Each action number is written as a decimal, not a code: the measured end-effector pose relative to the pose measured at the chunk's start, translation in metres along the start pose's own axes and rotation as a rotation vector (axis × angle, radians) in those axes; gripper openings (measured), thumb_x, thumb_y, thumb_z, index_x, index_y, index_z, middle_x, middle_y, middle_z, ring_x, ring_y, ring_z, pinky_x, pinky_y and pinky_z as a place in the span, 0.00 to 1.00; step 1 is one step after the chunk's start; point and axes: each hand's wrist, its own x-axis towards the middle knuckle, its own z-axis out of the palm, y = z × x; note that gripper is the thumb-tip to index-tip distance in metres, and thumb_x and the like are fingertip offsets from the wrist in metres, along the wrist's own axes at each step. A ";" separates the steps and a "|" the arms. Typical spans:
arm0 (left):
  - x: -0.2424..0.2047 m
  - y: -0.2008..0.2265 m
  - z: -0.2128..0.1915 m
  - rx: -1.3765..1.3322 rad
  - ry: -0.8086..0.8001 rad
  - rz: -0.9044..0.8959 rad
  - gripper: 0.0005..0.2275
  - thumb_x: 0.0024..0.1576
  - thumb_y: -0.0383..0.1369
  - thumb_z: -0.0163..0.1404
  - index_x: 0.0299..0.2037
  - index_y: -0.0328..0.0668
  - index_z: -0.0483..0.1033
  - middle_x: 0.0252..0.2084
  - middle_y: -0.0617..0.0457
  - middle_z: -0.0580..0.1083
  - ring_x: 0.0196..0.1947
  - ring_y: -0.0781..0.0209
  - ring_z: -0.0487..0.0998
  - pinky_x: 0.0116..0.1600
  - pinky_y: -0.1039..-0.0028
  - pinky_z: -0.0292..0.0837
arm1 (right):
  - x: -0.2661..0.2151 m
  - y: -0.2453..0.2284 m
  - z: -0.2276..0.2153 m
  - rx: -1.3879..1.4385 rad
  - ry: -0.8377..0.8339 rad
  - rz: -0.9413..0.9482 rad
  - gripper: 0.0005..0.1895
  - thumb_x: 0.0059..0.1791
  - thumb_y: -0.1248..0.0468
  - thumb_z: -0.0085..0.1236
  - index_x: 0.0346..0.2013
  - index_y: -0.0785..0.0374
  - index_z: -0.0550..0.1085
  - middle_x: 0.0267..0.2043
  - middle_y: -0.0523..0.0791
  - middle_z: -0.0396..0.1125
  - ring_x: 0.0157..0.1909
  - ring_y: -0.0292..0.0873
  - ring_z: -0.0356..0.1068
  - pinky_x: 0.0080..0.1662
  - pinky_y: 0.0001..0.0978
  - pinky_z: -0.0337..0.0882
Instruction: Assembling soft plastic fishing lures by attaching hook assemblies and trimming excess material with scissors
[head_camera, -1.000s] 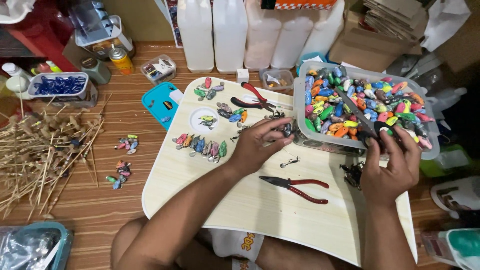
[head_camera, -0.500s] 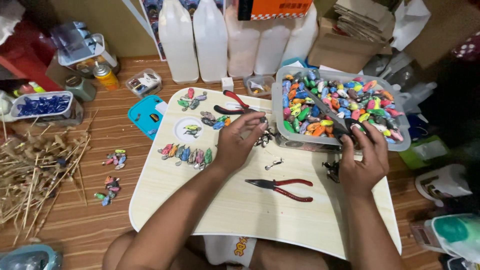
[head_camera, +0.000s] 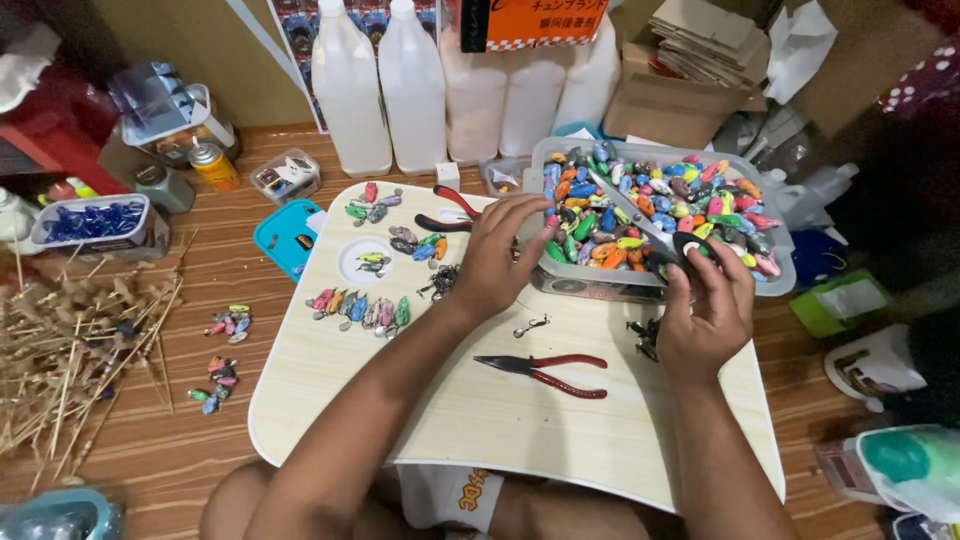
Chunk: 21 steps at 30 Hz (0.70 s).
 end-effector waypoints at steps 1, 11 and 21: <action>-0.001 0.000 -0.010 0.001 -0.005 -0.001 0.14 0.62 0.32 0.55 0.58 0.46 0.76 0.55 0.49 0.76 0.60 0.46 0.74 0.65 0.53 0.66 | 0.001 -0.003 0.001 -0.001 0.002 0.005 0.11 0.55 0.80 0.59 0.52 0.85 0.73 0.60 0.64 0.60 0.63 0.64 0.65 0.56 0.44 0.74; -0.012 -0.020 -0.081 0.168 -0.027 -0.024 0.06 0.62 0.33 0.54 0.48 0.51 0.79 0.37 0.56 0.74 0.43 0.52 0.75 0.54 0.60 0.69 | -0.007 -0.018 0.007 -0.037 -0.256 -0.109 0.10 0.44 0.71 0.75 0.39 0.70 0.83 0.49 0.56 0.74 0.47 0.53 0.77 0.46 0.36 0.80; -0.057 -0.009 -0.033 0.283 -0.704 -0.098 0.12 0.56 0.43 0.56 0.40 0.45 0.82 0.33 0.47 0.78 0.40 0.44 0.79 0.49 0.53 0.75 | -0.002 -0.022 0.000 -0.059 -0.292 -0.112 0.08 0.45 0.74 0.74 0.37 0.68 0.83 0.48 0.58 0.75 0.47 0.59 0.76 0.45 0.42 0.78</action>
